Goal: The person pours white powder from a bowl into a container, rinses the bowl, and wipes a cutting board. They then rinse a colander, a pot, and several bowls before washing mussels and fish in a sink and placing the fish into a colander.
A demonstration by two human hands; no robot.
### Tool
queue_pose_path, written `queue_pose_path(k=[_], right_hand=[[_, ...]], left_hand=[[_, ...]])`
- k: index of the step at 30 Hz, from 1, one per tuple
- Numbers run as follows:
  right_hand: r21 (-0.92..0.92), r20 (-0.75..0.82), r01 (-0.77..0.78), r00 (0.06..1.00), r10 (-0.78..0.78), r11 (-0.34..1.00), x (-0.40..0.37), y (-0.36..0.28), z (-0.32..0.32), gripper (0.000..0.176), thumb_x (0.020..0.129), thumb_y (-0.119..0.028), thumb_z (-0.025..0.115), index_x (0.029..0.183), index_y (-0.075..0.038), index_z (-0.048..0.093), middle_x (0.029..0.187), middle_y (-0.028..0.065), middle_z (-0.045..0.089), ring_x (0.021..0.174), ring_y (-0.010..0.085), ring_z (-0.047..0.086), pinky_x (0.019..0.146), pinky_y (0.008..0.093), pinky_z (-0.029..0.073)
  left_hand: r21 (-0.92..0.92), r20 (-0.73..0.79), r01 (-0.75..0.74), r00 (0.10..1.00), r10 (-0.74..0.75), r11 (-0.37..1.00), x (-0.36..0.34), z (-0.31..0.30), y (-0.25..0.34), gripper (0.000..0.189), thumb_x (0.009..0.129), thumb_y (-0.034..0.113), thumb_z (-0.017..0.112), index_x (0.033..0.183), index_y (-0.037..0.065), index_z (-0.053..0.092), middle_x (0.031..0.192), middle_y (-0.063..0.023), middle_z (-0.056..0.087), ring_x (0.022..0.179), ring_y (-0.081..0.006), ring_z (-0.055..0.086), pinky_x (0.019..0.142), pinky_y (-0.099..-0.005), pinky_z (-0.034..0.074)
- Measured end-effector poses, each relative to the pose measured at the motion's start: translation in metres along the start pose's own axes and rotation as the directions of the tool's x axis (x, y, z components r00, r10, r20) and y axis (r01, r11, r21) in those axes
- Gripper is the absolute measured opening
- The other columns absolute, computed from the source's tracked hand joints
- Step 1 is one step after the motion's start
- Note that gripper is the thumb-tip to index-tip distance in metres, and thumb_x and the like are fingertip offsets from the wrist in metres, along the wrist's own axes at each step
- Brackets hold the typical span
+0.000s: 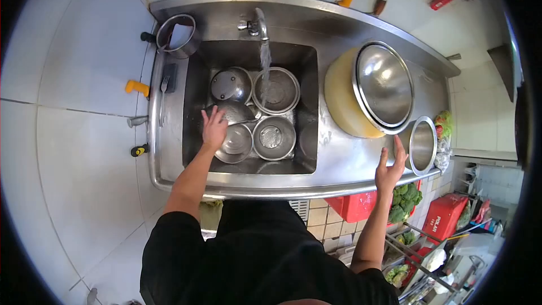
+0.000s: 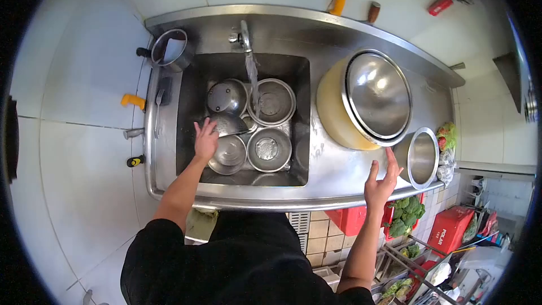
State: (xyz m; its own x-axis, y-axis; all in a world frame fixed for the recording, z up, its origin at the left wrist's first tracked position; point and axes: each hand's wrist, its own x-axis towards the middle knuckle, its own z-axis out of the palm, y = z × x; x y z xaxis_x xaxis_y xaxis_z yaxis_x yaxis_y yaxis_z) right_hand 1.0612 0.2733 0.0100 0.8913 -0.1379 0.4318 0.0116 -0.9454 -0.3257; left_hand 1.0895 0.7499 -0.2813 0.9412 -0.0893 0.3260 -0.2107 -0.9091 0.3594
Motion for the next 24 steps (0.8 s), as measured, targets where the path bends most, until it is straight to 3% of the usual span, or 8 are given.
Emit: queue_pose_path(k=[3,6,7,9,11,16,20,24], right_hand=[[0.029,-0.058,0.011,0.998,-0.009,1.000,-0.008,0.006,-0.005,0.038,0.090,-0.012,0.060,0.127,-0.008,0.055,0.127,0.0107,0.059,0.121,0.0300,0.053,0.112,0.0566,0.018],[0.104,-0.024,-0.034,0.999,0.037,0.994,-0.022,0.008,-0.008,0.039,0.087,-0.007,0.061,0.126,-0.007,0.055,0.124,0.0127,0.061,0.119,0.0315,0.054,0.113,0.0527,0.021],[0.130,-0.010,-0.043,0.999,0.044,0.991,-0.029,0.008,-0.007,0.039,0.086,-0.007,0.061,0.125,-0.006,0.055,0.122,0.0141,0.061,0.119,0.0322,0.055,0.112,0.0512,0.023],[0.212,0.042,-0.074,0.997,0.066,0.974,-0.042,0.002,-0.009,0.040,0.085,-0.006,0.062,0.124,-0.008,0.055,0.124,0.0132,0.059,0.120,0.0337,0.053,0.112,0.0569,0.019],[0.261,0.086,-0.088,0.994,0.068,0.961,-0.055,-0.002,-0.015,0.039,0.085,-0.006,0.062,0.124,-0.007,0.055,0.122,0.0142,0.060,0.118,0.0344,0.053,0.111,0.0553,0.023],[0.320,0.119,-0.145,0.987,0.112,0.936,-0.085,0.003,-0.043,0.037,0.084,-0.005,0.063,0.121,-0.004,0.057,0.116,0.0184,0.061,0.111,0.0350,0.058,0.101,0.0446,0.040],[0.305,0.098,-0.219,0.975,0.198,0.927,-0.111,0.030,-0.063,0.033,0.084,-0.005,0.062,0.117,-0.001,0.060,0.109,0.0194,0.064,0.105,0.0343,0.061,0.092,0.0389,0.047],[0.303,0.063,-0.295,0.955,0.290,0.906,-0.138,0.056,-0.081,0.031,0.084,-0.005,0.062,0.114,0.000,0.061,0.106,0.0191,0.065,0.101,0.0313,0.062,0.090,0.0377,0.048]], left_hand=[[0.095,-0.179,0.132,0.977,-0.113,0.987,0.022,-0.047,0.009,0.008,0.071,-0.002,0.057,0.076,0.001,0.062,0.126,-0.0143,0.056,0.128,-0.0364,0.046,0.109,-0.0598,0.028],[-0.406,-0.440,0.304,0.761,-0.476,0.862,0.064,-0.061,0.010,0.028,0.074,-0.006,0.048,0.096,-0.004,0.064,0.124,-0.0166,0.059,0.114,-0.0380,0.056,0.100,-0.0428,0.043],[-0.275,-0.504,0.332,0.750,-0.429,0.902,0.075,-0.059,0.008,0.031,0.074,-0.003,0.048,0.100,-0.004,0.065,0.117,-0.0181,0.063,0.107,-0.0369,0.060,0.094,-0.0380,0.047],[-0.440,-0.345,0.506,0.667,-0.660,0.742,0.094,-0.018,-0.015,0.031,0.071,0.004,0.052,0.099,-0.002,0.065,0.110,-0.0200,0.065,0.102,-0.0376,0.062,0.092,-0.0394,0.048],[-0.514,0.064,0.701,0.605,-0.794,0.494,0.115,0.000,-0.003,0.035,0.068,0.010,0.055,0.100,0.002,0.066,0.105,-0.0217,0.066,0.099,-0.0390,0.061,0.092,-0.0410,0.047],[-0.380,-0.052,0.610,0.736,-0.675,0.695,0.172,0.018,0.080,0.040,0.070,0.012,0.056,0.109,0.008,0.064,0.110,-0.0216,0.064,0.103,-0.0397,0.060,0.091,-0.0449,0.047],[-0.124,0.049,0.265,0.964,-0.261,0.956,0.206,-0.006,0.131,0.033,0.074,0.007,0.056,0.106,0.007,0.064,0.114,-0.0183,0.062,0.107,-0.0400,0.057,0.092,-0.0435,0.047],[0.021,0.116,0.066,0.991,-0.068,0.998,0.220,-0.020,0.141,0.032,0.075,0.004,0.055,0.106,0.008,0.063,0.118,-0.0157,0.061,0.110,-0.0371,0.057,0.098,-0.0473,0.042]])
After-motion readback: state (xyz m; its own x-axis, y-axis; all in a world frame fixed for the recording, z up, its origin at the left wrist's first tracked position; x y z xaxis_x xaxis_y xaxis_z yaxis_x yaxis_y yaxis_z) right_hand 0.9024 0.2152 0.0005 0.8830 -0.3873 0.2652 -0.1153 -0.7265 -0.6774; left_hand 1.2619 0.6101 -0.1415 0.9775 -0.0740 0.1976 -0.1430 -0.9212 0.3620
